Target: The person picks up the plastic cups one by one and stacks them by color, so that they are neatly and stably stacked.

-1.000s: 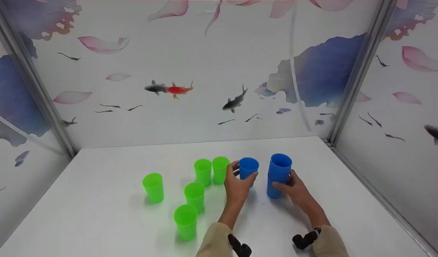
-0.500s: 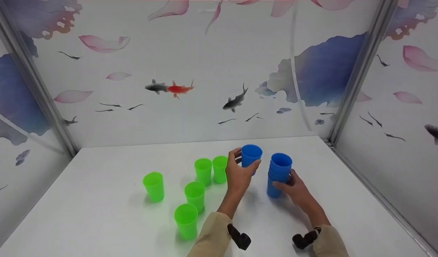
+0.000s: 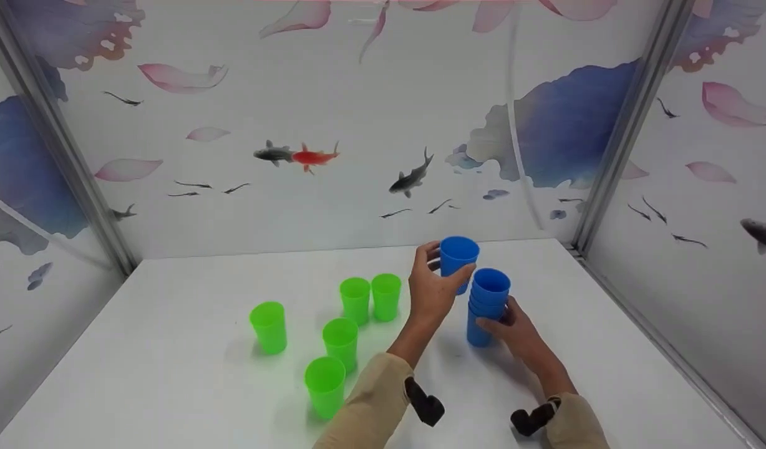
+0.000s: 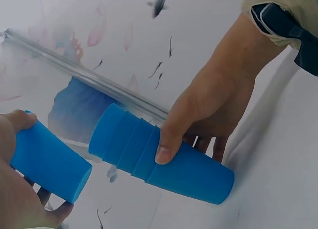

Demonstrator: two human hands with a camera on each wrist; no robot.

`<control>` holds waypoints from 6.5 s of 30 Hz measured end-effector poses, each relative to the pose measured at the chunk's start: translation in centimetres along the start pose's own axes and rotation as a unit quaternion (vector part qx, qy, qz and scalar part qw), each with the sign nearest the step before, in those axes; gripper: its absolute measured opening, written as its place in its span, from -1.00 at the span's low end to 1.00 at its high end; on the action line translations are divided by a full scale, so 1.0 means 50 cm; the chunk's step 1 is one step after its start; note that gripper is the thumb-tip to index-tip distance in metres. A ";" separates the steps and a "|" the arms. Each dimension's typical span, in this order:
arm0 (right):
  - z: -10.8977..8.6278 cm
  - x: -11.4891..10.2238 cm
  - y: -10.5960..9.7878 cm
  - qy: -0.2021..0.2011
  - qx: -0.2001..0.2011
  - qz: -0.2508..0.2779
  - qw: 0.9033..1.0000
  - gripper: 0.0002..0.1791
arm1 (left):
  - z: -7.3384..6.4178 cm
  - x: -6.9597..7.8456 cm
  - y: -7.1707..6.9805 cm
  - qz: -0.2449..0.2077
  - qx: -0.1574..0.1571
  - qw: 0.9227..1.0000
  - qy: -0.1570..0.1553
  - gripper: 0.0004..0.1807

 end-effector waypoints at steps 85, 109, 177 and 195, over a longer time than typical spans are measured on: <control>0.004 0.005 0.006 -0.015 -0.008 0.002 1.000 0.17 | 0.012 0.077 -0.152 0.038 -0.152 0.985 0.074 -0.27; -0.001 0.005 0.005 -0.026 -0.012 0.013 1.000 0.13 | -0.074 0.107 -0.494 0.136 -0.136 0.979 0.064 -0.28; 0.002 0.009 0.005 -0.015 -0.015 0.012 1.000 0.17 | -0.032 -0.186 -0.661 0.134 -0.031 0.982 -0.126 -0.18; -0.057 -0.067 -0.115 -0.121 0.038 0.012 0.992 -0.24 | -0.028 -0.190 -0.662 0.118 -0.024 0.985 -0.121 -0.23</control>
Point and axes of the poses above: each hand's wrist, its own z-axis towards the middle knuckle, its own y-axis out of the palm, x = y × z, the point moved 9 cm from there along z, towards the middle knuckle, and after that the axes turned 9 degrees about -z, right-handed, at the moved point
